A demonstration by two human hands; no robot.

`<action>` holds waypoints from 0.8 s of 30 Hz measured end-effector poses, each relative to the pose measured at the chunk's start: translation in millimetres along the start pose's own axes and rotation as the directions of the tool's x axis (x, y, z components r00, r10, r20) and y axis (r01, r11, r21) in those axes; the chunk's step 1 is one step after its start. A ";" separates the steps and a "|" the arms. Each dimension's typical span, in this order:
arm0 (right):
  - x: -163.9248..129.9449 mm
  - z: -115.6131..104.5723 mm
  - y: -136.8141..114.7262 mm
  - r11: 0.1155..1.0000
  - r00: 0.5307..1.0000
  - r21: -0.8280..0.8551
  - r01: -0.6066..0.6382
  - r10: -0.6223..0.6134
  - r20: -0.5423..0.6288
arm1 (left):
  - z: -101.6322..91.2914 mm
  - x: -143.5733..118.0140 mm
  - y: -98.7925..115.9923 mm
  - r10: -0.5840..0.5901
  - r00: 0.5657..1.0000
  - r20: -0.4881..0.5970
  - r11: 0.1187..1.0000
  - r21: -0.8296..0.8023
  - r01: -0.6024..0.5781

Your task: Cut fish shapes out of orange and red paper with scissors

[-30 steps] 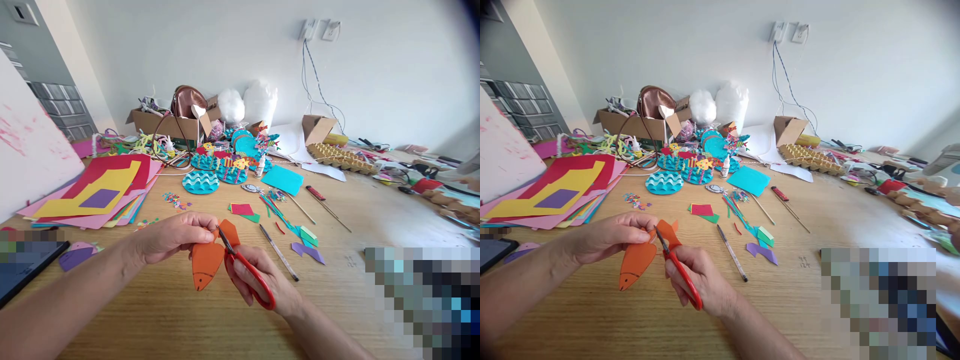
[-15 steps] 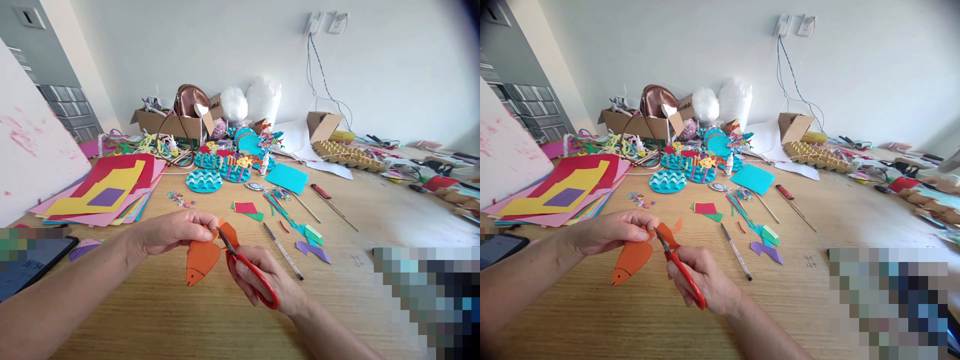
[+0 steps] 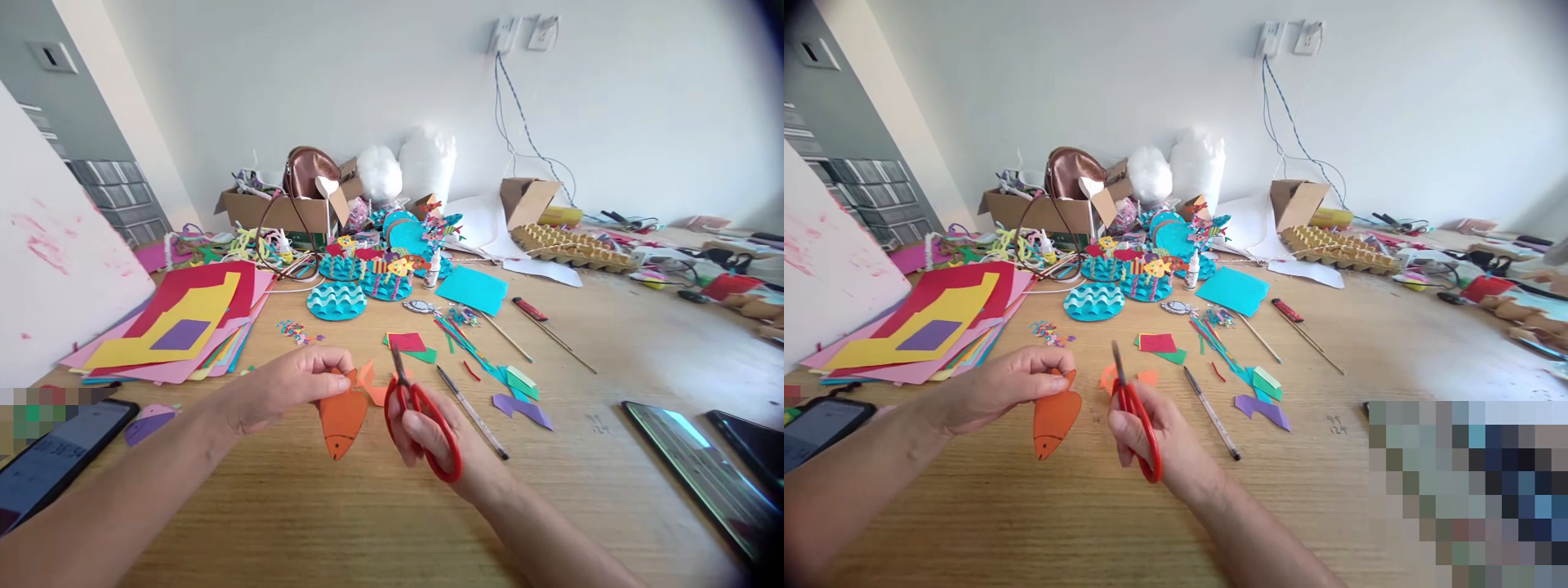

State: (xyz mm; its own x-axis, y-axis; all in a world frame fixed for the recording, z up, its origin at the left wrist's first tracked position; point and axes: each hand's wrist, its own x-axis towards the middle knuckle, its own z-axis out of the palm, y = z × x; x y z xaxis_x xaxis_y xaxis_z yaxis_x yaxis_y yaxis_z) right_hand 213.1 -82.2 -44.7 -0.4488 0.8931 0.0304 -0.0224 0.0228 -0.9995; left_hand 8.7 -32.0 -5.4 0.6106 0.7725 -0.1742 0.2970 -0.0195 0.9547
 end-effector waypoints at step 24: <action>40.9 -7.1 -40.4 0.996 0.913 -0.045 0.075 -0.087 -0.398 | 18.6 20.9 -0.1 0.126 0.981 -0.146 0.975 -0.165 -0.149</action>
State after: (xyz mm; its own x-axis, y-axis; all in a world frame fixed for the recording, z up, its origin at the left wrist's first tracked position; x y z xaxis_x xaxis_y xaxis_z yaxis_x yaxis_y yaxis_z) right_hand 202.0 -43.3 -3.2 -0.0519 0.9925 0.1108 -0.0156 0.1102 -0.9938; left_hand 35.0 -27.6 -13.5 0.5292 0.8484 -0.0158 0.0770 -0.0295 0.9966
